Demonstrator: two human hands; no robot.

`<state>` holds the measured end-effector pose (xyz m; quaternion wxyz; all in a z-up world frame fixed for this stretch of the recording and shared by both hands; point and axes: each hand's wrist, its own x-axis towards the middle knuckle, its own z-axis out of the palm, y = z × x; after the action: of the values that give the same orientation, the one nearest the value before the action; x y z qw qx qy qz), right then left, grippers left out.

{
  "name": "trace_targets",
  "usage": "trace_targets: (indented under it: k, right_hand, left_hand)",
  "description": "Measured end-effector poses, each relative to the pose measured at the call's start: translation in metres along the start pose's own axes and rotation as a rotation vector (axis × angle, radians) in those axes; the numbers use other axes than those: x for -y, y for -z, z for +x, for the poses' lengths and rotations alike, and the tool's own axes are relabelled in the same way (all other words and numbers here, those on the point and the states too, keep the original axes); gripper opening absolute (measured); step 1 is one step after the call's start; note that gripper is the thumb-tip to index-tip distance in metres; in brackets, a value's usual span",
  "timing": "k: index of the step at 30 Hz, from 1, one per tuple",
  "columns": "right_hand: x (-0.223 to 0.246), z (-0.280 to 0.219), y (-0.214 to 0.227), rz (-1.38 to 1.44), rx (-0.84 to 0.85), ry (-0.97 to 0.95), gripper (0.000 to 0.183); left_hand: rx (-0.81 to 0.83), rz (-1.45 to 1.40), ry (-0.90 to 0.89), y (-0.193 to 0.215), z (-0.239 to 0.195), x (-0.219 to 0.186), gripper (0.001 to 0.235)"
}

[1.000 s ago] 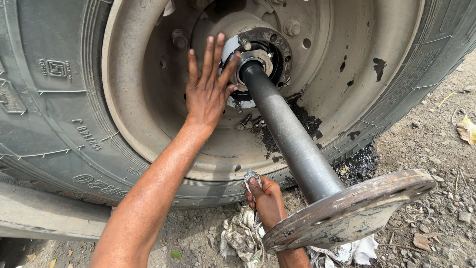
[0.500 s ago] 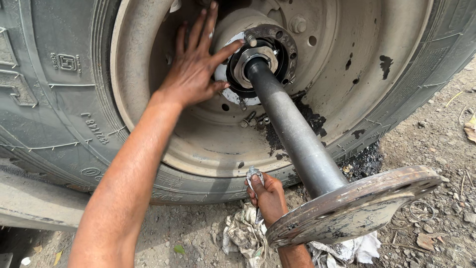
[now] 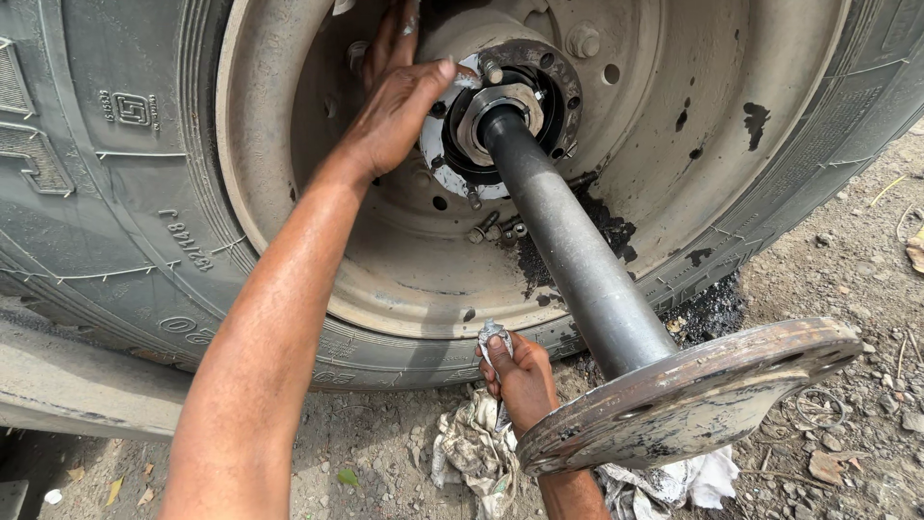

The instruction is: The person applies white grease to the wheel hub and axle of a large truck tire using a cloth. They repeatedly squeeze grease from a tube onto the cloth and spread it around the hub area.

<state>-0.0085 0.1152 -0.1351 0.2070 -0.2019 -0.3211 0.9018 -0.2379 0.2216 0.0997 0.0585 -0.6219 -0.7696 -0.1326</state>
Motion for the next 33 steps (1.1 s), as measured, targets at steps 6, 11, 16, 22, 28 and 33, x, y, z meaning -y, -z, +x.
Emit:
trace_targets:
  k: [6,11,16,22,28,33]
  right_hand:
    - [-0.001,0.0,-0.001,-0.022,-0.009,-0.023,0.029]
    - [-0.003,0.003,0.0,-0.028,0.01,-0.016,0.031]
    - [-0.008,0.003,0.0,-0.039,0.012,-0.013,0.032]
    - [-0.01,0.005,0.002,-0.009,0.028,-0.002,0.033]
    - [-0.01,0.004,0.001,0.0,0.031,-0.013,0.031]
    - [-0.007,0.002,0.0,-0.006,0.022,-0.003,0.032]
  left_hand:
    - [-0.044,-0.047,-0.038,-0.01,0.01,0.022,0.083]
    - [-0.099,-0.071,-0.036,-0.02,-0.001,0.038,0.088]
    - [-0.197,-0.075,-0.048,-0.028,-0.017,0.048,0.088]
    - [-0.28,-0.176,-0.047,-0.036,-0.033,0.046,0.09]
    - [-0.31,-0.342,0.155,-0.042,-0.049,0.047,0.094]
    - [-0.396,-0.429,0.088,-0.044,-0.056,0.041,0.091]
